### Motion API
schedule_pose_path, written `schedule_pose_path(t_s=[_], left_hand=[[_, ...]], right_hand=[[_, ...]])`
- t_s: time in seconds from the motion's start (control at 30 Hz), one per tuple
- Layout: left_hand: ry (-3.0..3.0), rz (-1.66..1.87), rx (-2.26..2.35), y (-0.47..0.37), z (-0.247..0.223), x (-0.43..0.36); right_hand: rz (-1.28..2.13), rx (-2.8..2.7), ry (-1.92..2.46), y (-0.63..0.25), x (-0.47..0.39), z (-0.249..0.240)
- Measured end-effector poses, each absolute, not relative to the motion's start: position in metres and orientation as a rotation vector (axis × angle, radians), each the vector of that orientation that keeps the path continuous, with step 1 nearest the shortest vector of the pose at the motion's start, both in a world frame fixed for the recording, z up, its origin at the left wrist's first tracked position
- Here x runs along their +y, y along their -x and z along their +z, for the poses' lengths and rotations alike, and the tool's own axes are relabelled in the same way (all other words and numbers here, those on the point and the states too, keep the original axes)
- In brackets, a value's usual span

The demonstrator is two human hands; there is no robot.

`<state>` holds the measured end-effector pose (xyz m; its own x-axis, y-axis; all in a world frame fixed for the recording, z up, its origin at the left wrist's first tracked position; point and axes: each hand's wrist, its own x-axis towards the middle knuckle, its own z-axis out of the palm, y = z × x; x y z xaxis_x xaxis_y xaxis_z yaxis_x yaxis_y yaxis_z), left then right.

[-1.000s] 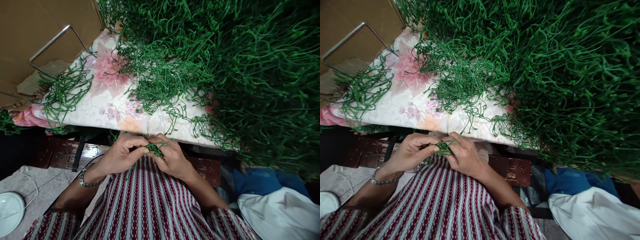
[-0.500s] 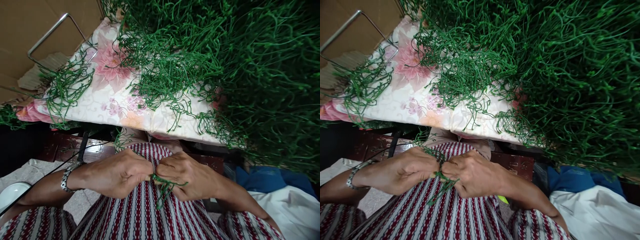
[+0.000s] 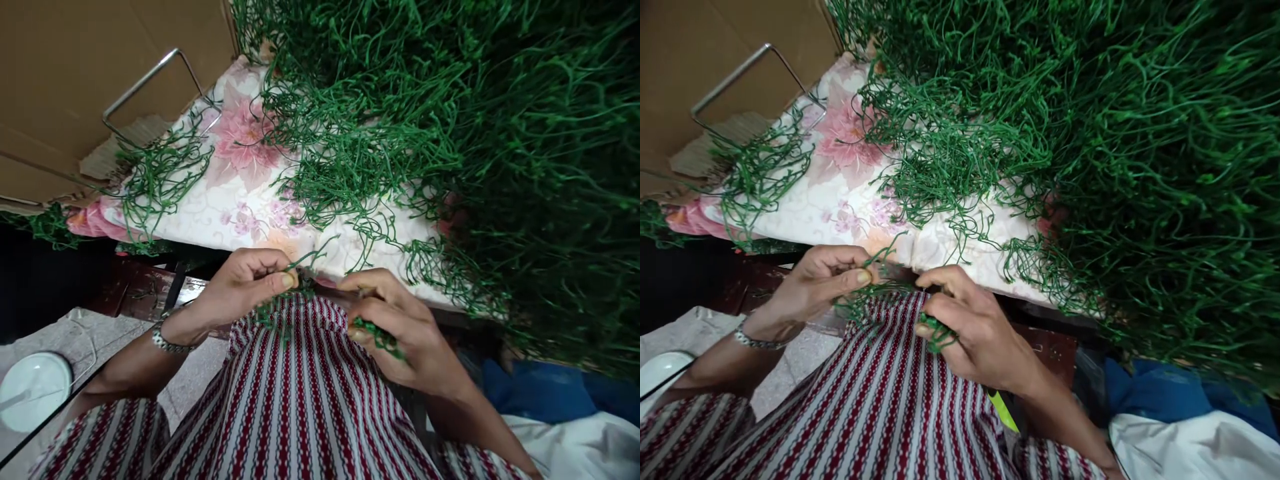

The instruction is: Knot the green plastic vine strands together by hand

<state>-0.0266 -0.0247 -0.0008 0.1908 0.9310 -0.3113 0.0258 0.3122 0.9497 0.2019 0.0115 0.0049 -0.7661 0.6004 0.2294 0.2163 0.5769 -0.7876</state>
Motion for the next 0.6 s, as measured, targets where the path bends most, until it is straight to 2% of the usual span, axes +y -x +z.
schedule_pose_path(t_s=[0.27,0.6], left_hand=[[-0.974,1.104,1.197,0.013,-0.016,-0.024],[-1.103,1.221,1.357,0.005,-0.02,-0.034]], right_hand=[[1.037,-2.185,0.808,-0.157,0.006,-0.018],[1.032,-2.161,0.696,-0.144,0.006,-0.036]])
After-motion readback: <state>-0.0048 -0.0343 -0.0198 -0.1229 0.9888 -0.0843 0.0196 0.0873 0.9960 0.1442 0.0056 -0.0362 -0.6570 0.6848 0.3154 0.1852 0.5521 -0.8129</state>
